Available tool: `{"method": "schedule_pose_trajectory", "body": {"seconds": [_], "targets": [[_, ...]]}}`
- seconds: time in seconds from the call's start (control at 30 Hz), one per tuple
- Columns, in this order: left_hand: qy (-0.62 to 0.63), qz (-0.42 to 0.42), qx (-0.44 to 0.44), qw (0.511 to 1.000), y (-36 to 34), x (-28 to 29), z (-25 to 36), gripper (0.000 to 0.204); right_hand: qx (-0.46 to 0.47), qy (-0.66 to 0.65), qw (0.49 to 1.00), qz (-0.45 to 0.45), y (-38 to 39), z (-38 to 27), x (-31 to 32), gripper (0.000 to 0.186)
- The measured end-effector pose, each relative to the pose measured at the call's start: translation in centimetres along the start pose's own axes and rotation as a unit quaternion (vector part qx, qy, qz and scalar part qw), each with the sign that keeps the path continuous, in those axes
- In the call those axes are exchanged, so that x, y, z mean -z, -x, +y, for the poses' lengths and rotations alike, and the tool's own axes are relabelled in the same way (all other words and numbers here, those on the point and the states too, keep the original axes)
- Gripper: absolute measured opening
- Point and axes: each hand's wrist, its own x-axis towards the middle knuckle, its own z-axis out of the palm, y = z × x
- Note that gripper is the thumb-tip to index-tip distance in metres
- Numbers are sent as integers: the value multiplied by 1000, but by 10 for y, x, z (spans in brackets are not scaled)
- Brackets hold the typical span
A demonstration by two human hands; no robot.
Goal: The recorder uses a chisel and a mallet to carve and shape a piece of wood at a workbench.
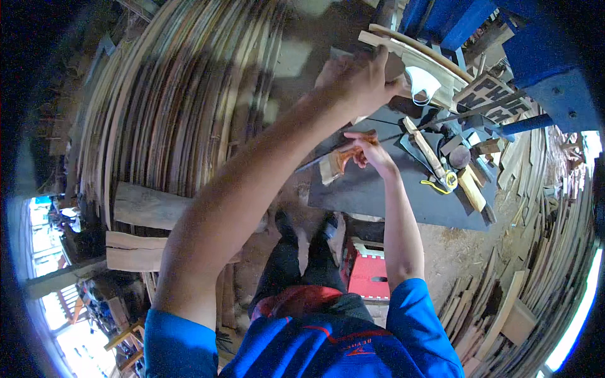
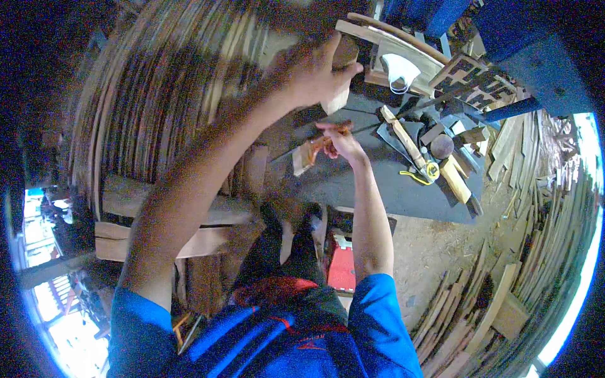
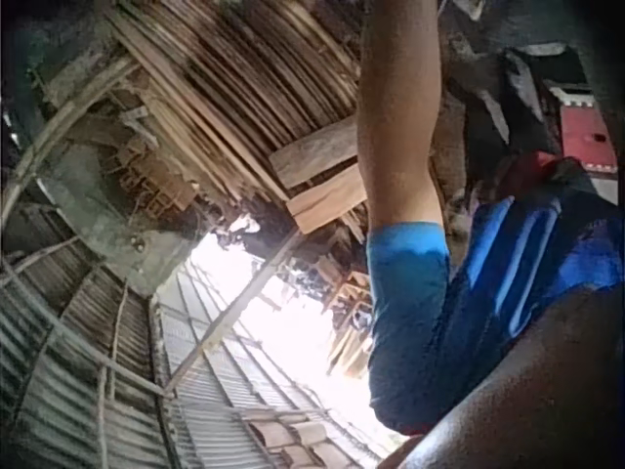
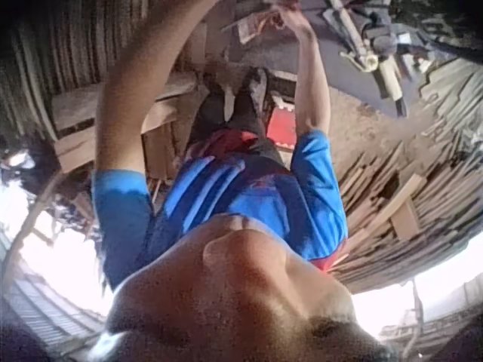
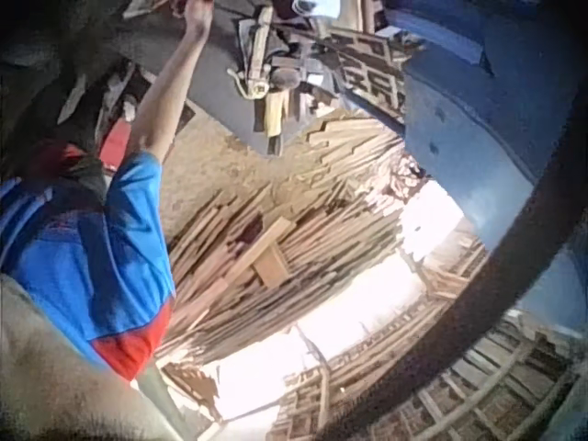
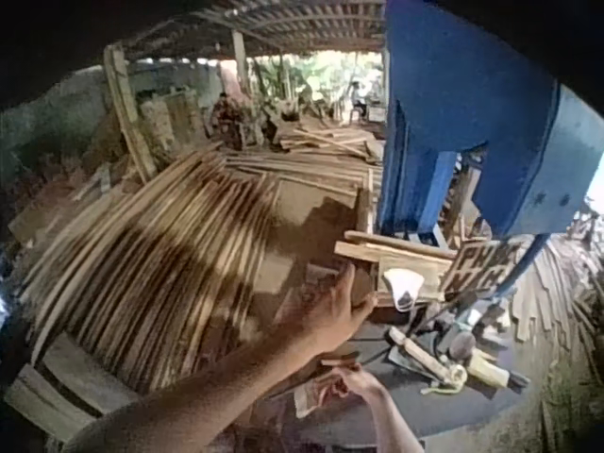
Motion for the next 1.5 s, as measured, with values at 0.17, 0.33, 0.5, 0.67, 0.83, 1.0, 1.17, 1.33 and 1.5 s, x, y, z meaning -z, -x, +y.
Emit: {"method": "schedule_pose_trajectory", "body": {"seconds": [0.17,0.33,0.5,0.67,0.83,1.0,1.17,1.33,1.5], "targets": [[16,4,5,1000,-10,1,-1,63,-66,58,995,37,-30,6,-16,41],[-9,-15,44,999,5,21,-13,63,-86,-66,993,50,-32,25,4,45],[-7,34,37,999,6,10,-21,62,265,30,934,239,-8,82,82,46],[-32,45,-17,998,-5,-3,-22,57,122,-154,894,402,31,44,124,48],[-14,-10,9,1000,0,14,-9,54,83,82,909,401,86,17,53,34],[-24,2,-15,1000,-3,7,4,56,76,-17,941,329,52,57,-55,26],[-28,59,-24,998,-2,-12,1,61,50,207,969,127,30,127,-139,28],[-32,-60,43,997,11,14,-15,64,70,1,940,335,108,70,-73,26],[-59,-1,47,997,15,6,-15,64,9,31,906,421,150,81,3,28]]}}
